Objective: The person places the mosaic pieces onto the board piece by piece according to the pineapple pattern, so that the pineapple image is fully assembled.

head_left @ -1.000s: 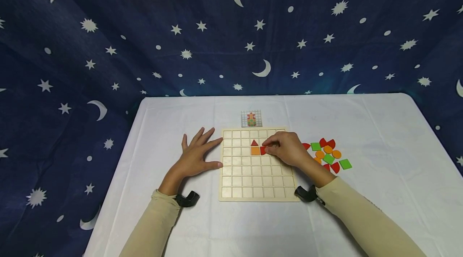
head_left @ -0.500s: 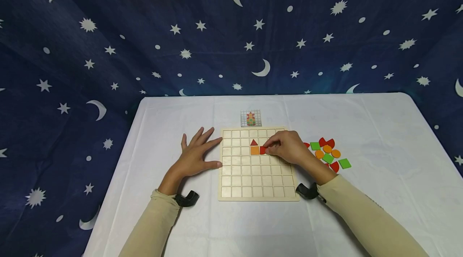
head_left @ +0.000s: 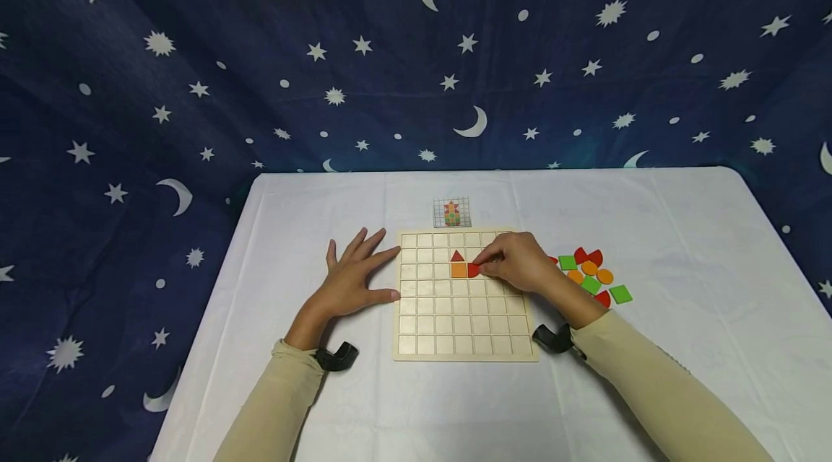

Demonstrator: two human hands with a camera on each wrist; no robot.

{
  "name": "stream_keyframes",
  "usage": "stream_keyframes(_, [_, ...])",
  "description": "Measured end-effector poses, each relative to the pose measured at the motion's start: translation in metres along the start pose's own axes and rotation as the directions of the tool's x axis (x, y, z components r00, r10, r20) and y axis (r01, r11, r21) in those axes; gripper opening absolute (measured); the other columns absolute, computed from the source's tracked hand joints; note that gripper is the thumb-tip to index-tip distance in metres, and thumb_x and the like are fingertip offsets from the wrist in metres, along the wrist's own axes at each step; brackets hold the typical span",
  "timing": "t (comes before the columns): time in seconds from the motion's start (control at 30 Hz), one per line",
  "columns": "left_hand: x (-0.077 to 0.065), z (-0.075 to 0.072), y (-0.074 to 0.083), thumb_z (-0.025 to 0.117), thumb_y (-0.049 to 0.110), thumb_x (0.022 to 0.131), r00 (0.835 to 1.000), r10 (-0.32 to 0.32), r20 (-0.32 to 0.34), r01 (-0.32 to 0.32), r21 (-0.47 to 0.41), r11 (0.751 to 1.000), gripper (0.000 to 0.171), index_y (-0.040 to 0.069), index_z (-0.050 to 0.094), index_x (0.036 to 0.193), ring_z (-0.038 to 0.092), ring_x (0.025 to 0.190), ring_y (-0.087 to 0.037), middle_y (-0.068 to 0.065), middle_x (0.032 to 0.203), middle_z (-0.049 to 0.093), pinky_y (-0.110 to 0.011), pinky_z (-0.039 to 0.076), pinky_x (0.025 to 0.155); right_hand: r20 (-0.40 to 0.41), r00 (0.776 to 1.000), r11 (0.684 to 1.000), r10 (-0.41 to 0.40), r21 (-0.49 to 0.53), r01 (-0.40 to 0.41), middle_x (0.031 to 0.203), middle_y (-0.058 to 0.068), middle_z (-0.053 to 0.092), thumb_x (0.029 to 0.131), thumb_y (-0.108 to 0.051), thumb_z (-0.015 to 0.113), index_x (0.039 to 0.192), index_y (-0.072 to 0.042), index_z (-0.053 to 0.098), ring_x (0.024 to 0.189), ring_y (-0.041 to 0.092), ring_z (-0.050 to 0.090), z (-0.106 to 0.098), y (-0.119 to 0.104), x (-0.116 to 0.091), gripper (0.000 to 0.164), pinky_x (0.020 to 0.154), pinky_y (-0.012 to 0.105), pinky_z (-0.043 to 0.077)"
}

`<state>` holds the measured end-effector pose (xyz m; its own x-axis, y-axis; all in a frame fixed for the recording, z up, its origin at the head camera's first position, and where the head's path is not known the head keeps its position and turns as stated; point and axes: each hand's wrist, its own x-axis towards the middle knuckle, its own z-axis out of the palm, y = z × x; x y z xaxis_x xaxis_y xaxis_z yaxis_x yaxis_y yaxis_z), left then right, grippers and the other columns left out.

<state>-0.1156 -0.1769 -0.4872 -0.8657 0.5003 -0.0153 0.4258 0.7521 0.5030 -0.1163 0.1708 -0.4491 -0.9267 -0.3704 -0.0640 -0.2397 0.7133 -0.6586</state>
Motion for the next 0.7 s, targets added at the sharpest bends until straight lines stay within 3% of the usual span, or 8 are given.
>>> stream_keyframes(0.27, [0.0,-0.0009,0.0009,0.078,0.061,0.081,1.0,-0.009,0.009,0.009,0.001,1.0,0.085,0.031,0.047,0.154,0.006,0.16,-0.033,0.0,0.171,0.022,-0.076,-0.013,0.114,-0.003,1.0,1.0,-0.015,-0.004,0.015,0.088,-0.003,0.075,0.08,-0.021,0.088,0.09,-0.017,0.084,0.08,0.013,0.06,0.0034,-0.0004,0.0008,0.011,0.071,0.03,0.044])
stream_keyframes(0.7, [0.0,-0.0009,0.0015,0.078,0.061,0.081,1.0,-0.01,0.011,0.01,0.007,1.0,0.085,0.031,0.047,0.154,0.007,0.16,-0.033,0.0,0.171,0.022,-0.076,-0.012,0.114,-0.01,1.0,0.999,0.015,-0.028,-0.015,0.086,-0.004,0.071,0.083,-0.017,0.085,0.089,-0.019,0.082,0.074,0.011,0.055,0.0037,-0.0014,0.0025,0.007,0.069,0.03,0.042])
